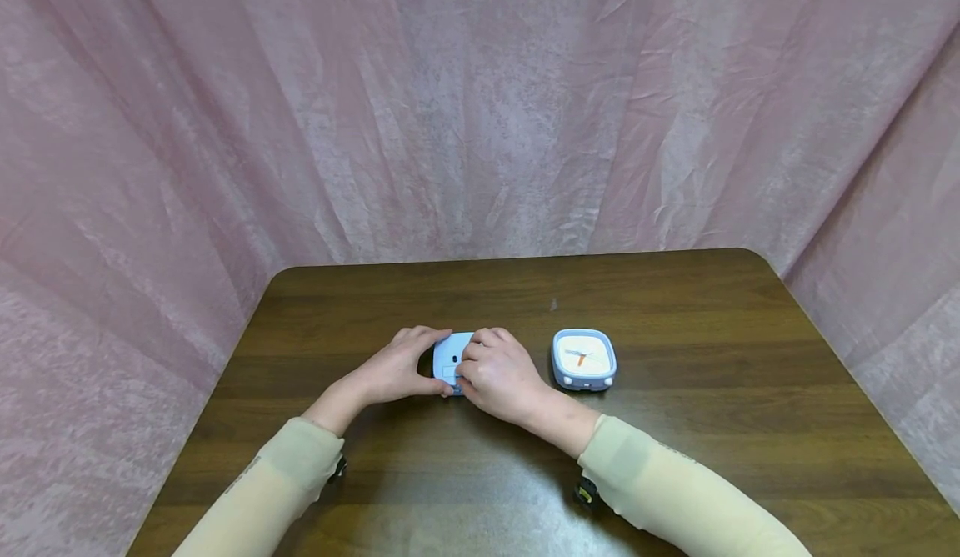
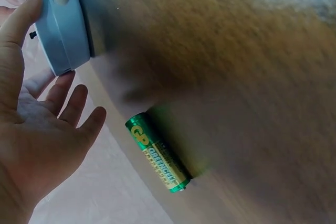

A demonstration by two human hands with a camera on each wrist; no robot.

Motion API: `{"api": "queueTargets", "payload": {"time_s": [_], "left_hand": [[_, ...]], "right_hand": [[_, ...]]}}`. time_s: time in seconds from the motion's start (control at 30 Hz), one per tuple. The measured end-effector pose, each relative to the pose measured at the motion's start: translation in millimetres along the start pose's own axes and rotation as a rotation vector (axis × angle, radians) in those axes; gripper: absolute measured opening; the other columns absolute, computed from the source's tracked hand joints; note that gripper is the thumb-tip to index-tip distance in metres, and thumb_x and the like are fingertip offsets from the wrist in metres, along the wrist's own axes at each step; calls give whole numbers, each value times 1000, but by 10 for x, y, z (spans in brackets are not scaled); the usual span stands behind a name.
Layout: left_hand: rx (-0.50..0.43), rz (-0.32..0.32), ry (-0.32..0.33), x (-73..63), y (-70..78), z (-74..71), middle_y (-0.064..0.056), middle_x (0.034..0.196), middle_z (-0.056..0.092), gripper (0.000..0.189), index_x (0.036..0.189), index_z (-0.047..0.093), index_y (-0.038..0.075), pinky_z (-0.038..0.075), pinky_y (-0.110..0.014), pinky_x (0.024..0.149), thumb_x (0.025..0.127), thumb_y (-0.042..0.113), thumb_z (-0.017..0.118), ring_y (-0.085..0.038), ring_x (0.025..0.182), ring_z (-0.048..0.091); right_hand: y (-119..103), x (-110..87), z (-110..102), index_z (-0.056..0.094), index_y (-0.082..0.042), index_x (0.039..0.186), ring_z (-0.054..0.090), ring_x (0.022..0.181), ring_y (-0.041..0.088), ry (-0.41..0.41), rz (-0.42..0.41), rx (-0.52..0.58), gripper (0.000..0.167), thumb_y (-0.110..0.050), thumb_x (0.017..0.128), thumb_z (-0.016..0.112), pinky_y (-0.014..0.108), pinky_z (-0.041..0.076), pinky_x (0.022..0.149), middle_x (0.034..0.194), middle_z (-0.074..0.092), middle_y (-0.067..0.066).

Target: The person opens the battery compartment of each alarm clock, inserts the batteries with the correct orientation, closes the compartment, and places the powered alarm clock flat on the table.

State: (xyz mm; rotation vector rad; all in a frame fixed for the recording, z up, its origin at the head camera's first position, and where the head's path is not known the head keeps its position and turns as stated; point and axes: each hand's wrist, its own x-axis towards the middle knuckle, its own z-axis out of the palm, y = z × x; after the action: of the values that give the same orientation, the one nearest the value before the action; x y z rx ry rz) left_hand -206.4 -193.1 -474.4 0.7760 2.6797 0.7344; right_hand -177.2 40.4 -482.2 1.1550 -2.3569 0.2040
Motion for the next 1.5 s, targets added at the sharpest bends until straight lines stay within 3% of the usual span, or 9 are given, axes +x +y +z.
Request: {"api": "queueTargets", "payload": {"time_s": [0.27, 0.57, 0.8, 1.27, 1.5], "left_hand": [[-8, 8, -15, 24, 27, -42, -7, 147, 49, 95, 155, 44, 13, 41, -49, 107, 79, 53, 86, -29, 135, 40], [-17, 17, -17, 41, 51, -70, -7, 145, 49, 93, 152, 46, 11, 41, -47, 106, 79, 51, 87, -28, 132, 42], [-5, 13, -21, 45, 60, -84, -6, 144, 50, 93, 151, 47, 11, 41, -46, 105, 78, 51, 88, -27, 131, 42], [23, 2, -27, 64, 79, -100, -5, 144, 51, 95, 150, 48, 12, 41, -44, 105, 75, 53, 89, -26, 131, 43], [45, -4, -32, 66, 90, -103, -4, 144, 51, 94, 150, 48, 12, 41, -44, 107, 76, 52, 89, -26, 131, 43]], "right_hand": [[-10, -8, 40, 79, -22, 80, 60, 96, 21, 65, -8, -32, 7, -27, 85, 80, 38, 46, 83, 86, 70, -4], [-4, -7, 42, 78, -20, 76, 59, 92, 22, 54, -10, -15, 9, -24, 84, 78, 37, 45, 81, 82, 70, -3], [8, 14, 55, 75, -21, 71, 59, 86, 21, 121, -41, -15, 11, -22, 82, 78, 38, 45, 77, 77, 69, -4], [36, 21, 40, 74, -18, 75, 60, 86, 20, 122, -45, -5, 13, -21, 88, 77, 35, 44, 74, 78, 71, -3], [52, 21, -27, 79, -20, 82, 63, 90, 18, 124, 24, 65, 5, -20, 87, 79, 33, 47, 75, 83, 74, -7]]}}
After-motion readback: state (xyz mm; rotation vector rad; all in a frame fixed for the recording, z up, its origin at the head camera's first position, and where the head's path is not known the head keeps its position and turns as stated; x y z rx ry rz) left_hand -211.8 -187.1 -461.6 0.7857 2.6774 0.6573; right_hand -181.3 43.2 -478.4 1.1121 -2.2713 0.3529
